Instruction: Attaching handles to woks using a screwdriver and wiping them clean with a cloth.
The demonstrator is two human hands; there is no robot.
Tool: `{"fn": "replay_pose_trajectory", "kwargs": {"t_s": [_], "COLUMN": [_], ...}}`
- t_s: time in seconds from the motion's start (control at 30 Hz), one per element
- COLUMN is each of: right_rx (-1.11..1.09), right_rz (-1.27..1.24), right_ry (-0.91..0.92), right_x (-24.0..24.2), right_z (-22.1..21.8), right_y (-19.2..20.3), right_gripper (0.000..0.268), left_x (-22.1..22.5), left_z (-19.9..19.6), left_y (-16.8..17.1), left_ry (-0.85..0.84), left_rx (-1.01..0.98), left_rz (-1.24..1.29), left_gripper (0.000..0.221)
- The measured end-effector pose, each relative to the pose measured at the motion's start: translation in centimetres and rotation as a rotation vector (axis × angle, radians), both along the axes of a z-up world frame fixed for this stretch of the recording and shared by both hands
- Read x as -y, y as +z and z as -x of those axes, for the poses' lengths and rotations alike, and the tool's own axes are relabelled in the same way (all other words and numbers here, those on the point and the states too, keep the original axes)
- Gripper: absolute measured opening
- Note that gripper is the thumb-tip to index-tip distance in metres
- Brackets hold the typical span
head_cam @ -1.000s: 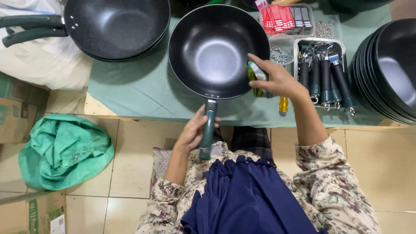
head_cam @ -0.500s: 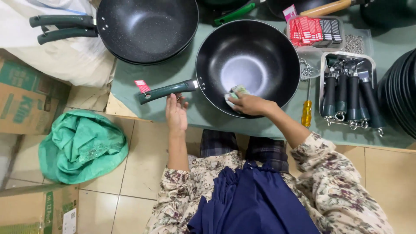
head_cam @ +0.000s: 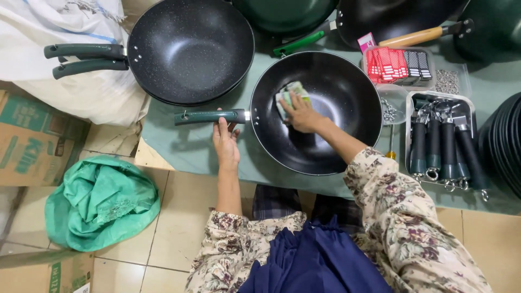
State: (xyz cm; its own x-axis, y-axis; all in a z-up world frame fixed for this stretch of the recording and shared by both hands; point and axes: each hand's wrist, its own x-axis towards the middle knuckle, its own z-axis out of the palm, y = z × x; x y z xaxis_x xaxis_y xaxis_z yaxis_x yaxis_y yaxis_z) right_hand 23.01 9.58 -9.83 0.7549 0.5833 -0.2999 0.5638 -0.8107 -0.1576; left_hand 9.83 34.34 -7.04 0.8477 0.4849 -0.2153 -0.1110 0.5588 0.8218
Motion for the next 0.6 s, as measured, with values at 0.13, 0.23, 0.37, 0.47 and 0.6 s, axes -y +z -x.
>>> {"fn": "replay_pose_trajectory", "kwargs": {"t_s": [0.13,0.23,0.37,0.47,0.6], "right_rx": [-0.072,-0.161,0.052,0.253,0.169], "right_rz": [0.069,0.172,0.3,0.26,0.071], "right_ry": [0.235,0.314,0.137,0.034,-0.012], "right_x": [0.4,5.0,12.1,12.8,5.3], "right_z": [6.1,8.3,4.3,-0.2,-0.6], "right_y": [3.2,5.4,1.8,-2.2,-3.1], "right_gripper": [0.076,0.08,0.085,0.088,0.084], "left_x": [-0.8,-1.1,-0.7,-0.5,-0.3], "left_z": [-1.6,-2.1,-1.6,-1.6,-1.6], "left_y": [-0.1,-0.2,0.9,0.4,-2.3], "left_ry": [0.033,0.019,0.017,0.015,-0.012], "left_rx": [-0.021,-0.033,-0.031,-0.035,-0.045], "left_rz": [-0.003,-0.03,-0.011,0.0,-0.013], "left_gripper": [0.035,0.035,0.033,0.031,0.035]}}
